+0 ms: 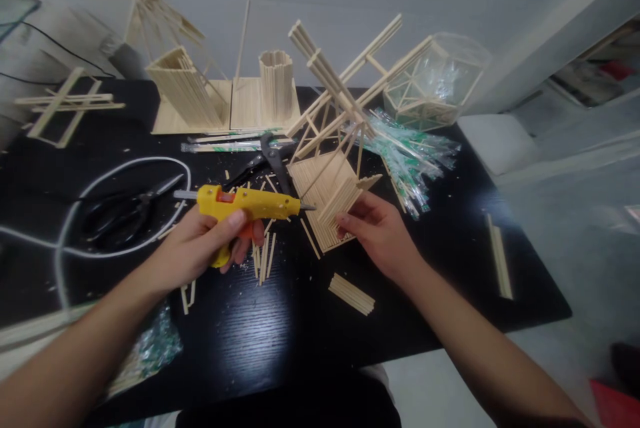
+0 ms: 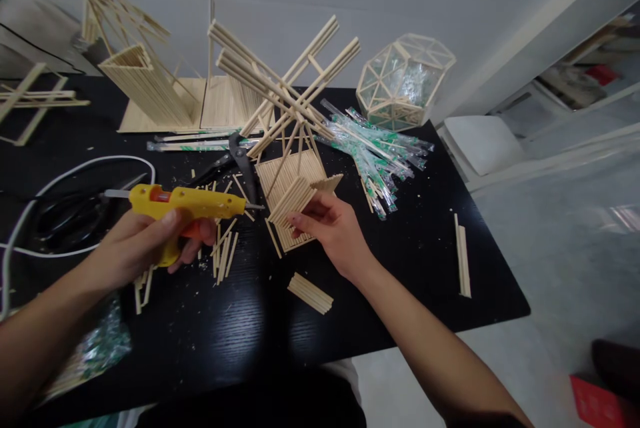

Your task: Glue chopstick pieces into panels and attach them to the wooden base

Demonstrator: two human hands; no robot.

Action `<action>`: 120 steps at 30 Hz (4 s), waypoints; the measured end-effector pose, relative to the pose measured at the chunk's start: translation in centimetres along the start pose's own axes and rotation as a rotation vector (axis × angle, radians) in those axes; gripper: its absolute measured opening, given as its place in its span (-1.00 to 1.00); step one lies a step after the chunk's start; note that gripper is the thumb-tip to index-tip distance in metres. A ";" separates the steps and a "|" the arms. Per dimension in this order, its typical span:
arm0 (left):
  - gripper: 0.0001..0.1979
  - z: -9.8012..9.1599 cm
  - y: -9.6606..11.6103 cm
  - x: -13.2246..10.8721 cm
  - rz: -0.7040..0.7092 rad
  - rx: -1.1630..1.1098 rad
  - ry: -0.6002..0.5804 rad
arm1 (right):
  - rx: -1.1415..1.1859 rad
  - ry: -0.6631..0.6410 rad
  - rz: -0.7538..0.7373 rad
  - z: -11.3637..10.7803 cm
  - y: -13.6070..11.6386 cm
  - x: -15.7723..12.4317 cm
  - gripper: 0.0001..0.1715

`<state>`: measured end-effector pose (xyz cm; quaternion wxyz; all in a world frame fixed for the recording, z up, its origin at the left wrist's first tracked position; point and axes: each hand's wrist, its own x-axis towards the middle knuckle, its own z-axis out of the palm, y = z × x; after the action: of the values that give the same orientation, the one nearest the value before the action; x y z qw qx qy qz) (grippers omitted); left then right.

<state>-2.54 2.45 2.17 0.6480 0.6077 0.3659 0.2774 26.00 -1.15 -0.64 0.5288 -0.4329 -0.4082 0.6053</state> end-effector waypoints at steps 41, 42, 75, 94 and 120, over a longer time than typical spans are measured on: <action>-0.48 0.1 -0.5 -0.1 0.044 0.142 0.013 | 0.121 0.001 0.123 0.4 -0.7 -0.6 -0.46; -0.49 0.1 -0.5 0.0 0.050 0.156 0.010 | 0.109 0.002 0.114 0.4 -0.7 -0.6 -0.46; -0.56 0.0 -0.9 -0.4 0.019 0.243 -0.060 | 0.125 0.043 0.106 0.5 -0.9 -0.5 -0.48; -0.58 -0.2 -1.0 0.2 0.013 0.148 0.247 | -0.587 0.414 -0.419 -0.6 -1.1 -1.5 -0.58; -0.55 1.0 -0.4 0.5 0.074 0.116 0.323 | -1.116 0.414 -0.658 0.1 1.2 -0.3 -0.72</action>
<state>-1.49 2.29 1.66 0.5340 0.6046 0.4580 0.3736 25.54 -1.56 -1.76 0.4501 -0.6010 -0.6603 0.0160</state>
